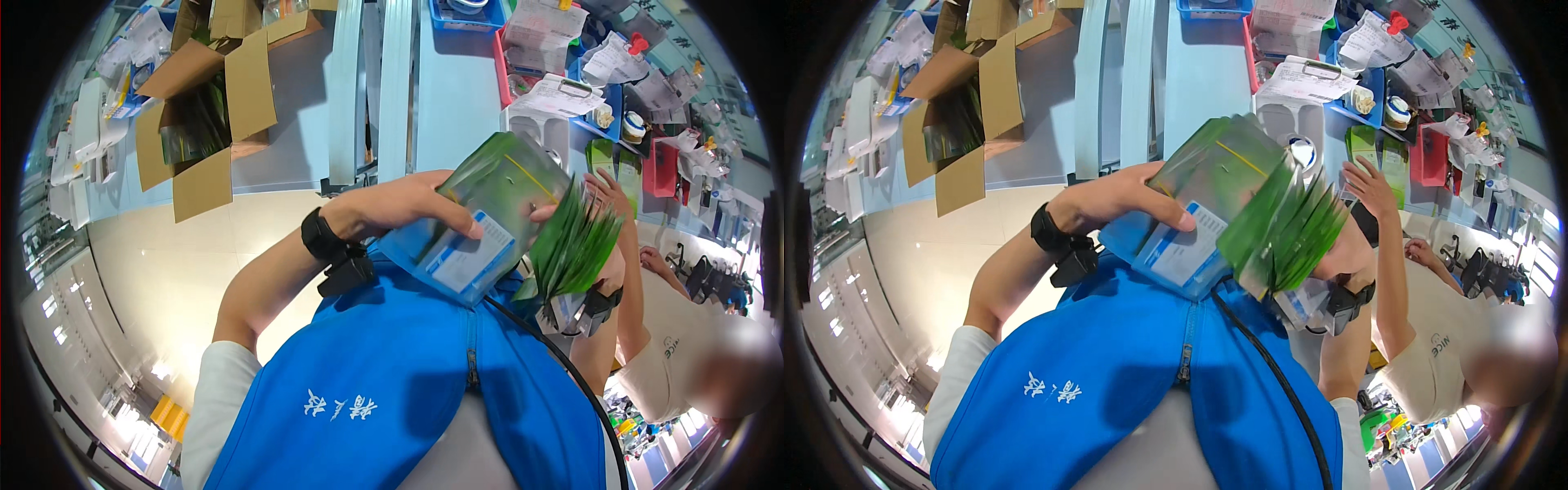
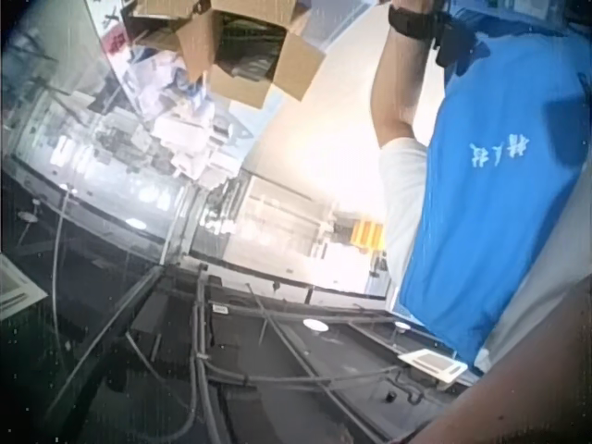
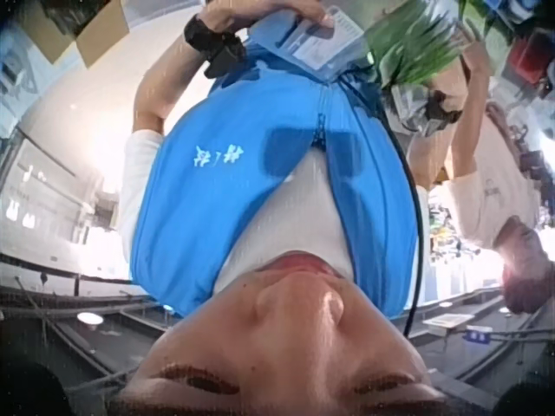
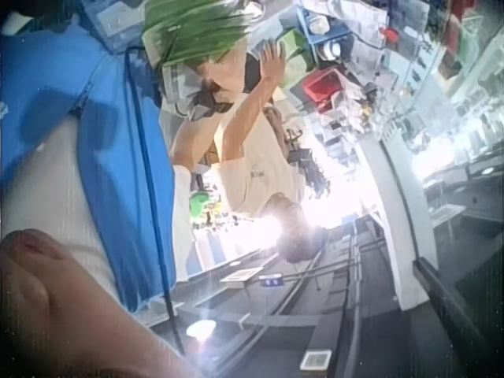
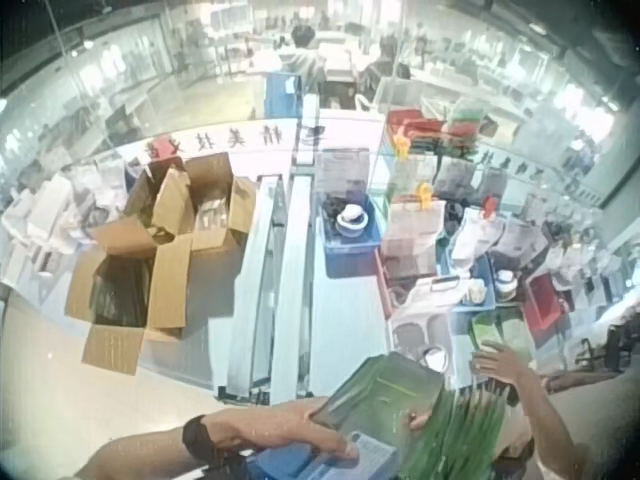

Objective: Sorting green and silver packets from boxes into labeled bins on a production table.

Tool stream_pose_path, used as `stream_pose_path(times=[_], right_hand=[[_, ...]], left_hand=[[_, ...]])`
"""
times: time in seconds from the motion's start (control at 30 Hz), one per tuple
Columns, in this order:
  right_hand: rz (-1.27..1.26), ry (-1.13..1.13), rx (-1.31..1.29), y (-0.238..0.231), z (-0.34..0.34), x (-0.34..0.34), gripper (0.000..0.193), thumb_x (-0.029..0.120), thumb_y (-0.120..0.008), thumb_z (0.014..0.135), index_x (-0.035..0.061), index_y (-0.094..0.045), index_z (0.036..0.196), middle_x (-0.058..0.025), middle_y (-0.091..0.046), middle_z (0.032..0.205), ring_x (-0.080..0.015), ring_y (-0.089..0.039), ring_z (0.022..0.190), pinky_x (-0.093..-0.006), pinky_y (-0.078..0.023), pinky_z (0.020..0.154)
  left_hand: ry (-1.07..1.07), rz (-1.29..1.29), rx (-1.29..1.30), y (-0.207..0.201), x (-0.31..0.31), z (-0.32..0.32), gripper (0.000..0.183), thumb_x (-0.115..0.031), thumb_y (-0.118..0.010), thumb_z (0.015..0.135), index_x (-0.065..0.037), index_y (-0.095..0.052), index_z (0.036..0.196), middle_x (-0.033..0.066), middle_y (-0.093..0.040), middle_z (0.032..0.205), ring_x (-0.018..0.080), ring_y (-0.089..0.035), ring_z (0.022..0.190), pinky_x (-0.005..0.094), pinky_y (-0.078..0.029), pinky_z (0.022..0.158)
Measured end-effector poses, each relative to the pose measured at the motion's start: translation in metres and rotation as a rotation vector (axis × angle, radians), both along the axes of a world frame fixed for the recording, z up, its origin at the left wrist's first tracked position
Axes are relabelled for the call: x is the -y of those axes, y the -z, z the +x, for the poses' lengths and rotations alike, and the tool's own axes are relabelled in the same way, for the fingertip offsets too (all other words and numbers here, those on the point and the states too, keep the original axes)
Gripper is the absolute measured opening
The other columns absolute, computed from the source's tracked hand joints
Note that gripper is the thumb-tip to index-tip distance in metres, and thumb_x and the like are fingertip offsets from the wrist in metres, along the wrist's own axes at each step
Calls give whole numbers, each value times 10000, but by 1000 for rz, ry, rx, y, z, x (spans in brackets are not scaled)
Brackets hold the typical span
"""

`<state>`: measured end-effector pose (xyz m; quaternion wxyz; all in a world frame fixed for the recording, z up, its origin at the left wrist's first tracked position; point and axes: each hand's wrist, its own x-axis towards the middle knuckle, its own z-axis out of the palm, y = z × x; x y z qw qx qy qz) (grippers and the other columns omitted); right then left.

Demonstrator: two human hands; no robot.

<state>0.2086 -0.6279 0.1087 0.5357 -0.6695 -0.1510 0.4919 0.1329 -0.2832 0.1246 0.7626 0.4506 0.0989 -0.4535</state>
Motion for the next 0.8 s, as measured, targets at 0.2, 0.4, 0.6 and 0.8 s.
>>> stream_pose_path(times=[0.2, 0.4, 0.6, 0.8], right_hand=[[346, 702, -218, -29, -29, -79, 688, 252, -787, 730, -34, -529, 1299, -129, -657, 1155, -198, -664, 992, -322, -544, 877], [5, 762, -138, -12, -41, -115, 527, 222, -742, 792, 5, -539, 1226, -37, -652, 965, -117, -633, 834, -273, -514, 746], [-11, 826, -221, -9, -52, -125, 471, 280, -707, 834, 14, -566, 1196, -11, -630, 915, -86, -610, 786, -247, -494, 708], [-2, 792, -332, 9, -59, -85, 430, 258, -705, 836, 2, -590, 1162, -39, -653, 902, -114, -632, 772, -267, -517, 683]], left_hand=[[-241, 184, 206, 9, 3, -17, 445, -184, -742, 856, -20, -538, 1215, 15, -601, 977, 102, -549, 914, 278, -454, 830], [-334, 80, 303, 19, -2, -13, 452, -221, -715, 862, 0, -563, 1226, 48, -637, 1032, 118, -572, 970, 290, -468, 863], [-322, 162, -17, 16, -18, -15, 529, -422, -560, 947, -8, -588, 1275, 88, -637, 1135, 162, -591, 1039, 291, -448, 935], [-448, 47, -152, 28, -42, -21, 428, -284, -670, 897, -2, -605, 1212, 86, -660, 1103, 149, -626, 981, 283, -488, 869]])
